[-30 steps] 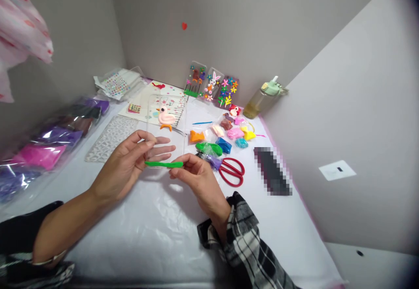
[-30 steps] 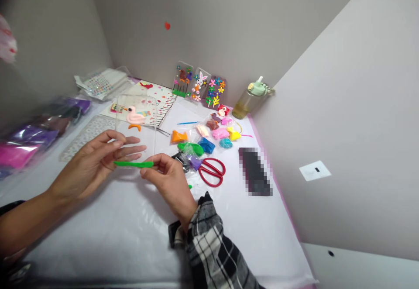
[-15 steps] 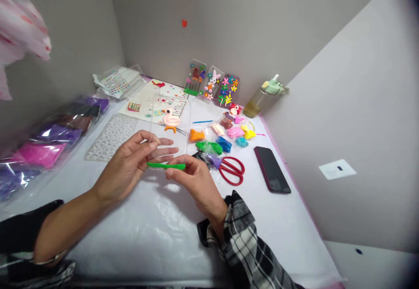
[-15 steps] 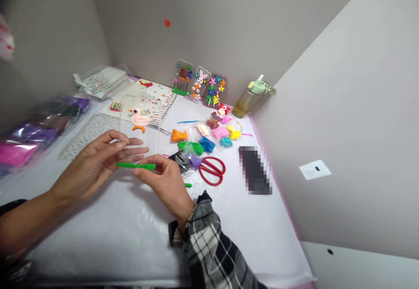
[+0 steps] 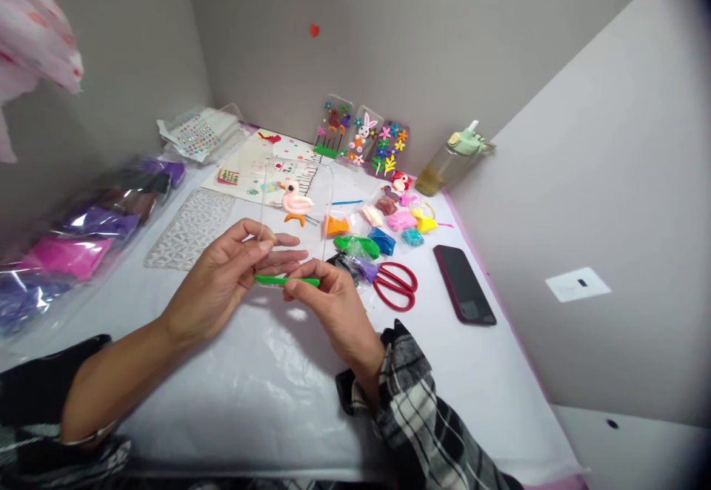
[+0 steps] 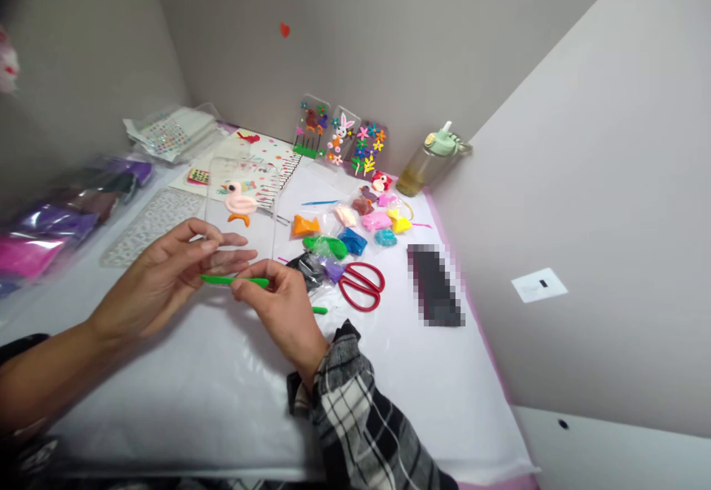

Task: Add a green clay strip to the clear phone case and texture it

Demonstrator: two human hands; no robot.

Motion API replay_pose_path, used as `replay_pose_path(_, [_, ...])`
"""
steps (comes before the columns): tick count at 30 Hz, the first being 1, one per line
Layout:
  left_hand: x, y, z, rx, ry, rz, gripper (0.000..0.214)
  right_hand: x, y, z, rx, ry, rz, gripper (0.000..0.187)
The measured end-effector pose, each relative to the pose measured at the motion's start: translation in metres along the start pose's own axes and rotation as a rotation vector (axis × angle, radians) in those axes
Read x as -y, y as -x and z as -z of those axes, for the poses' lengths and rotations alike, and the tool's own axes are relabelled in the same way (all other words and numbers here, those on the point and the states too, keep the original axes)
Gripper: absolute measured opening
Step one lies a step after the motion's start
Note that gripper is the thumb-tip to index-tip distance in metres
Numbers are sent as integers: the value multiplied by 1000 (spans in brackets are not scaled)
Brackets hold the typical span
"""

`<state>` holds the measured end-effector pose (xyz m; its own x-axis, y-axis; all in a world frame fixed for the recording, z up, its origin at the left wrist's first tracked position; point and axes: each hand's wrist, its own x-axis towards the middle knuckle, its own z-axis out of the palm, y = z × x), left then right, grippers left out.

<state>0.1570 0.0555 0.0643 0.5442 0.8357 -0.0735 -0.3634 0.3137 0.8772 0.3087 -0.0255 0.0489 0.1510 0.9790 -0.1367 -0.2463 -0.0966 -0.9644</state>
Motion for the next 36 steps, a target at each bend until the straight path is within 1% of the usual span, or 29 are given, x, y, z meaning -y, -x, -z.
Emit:
replay_pose_path(6, [1,-1,0,-10,-5,-12,10,0,1,-3,19,-20,-3,23])
replay_pose_path(9, [1,-1,-1,-7,-21,-23,10,-1,1,-4,-14,-8,22,19])
replay_pose_path(14, [-2,1,0,-30,-16,-42,10,0,1,-1,60,-83,-23,22])
replay_pose_path(20, [-2,-1,2,-40,-15,-41,11,-2,0,2,53,-96,3,11])
replay_pose_path(26, [-4,-2,1,-69,-12,-46,12,0,1,4,110,-130,-30,16])
replay_pose_path(31, [-4,-2,1,-65,-18,-38,15,1,1,4,89,-136,-4,15])
replay_pose_path(34, [-4,-2,2,-75,-22,-39,15,4,2,4,104,-131,-36,15])
replay_pose_path(36, [-5,-3,3,-81,-20,-46,14,5,2,4,112,-126,-68,20])
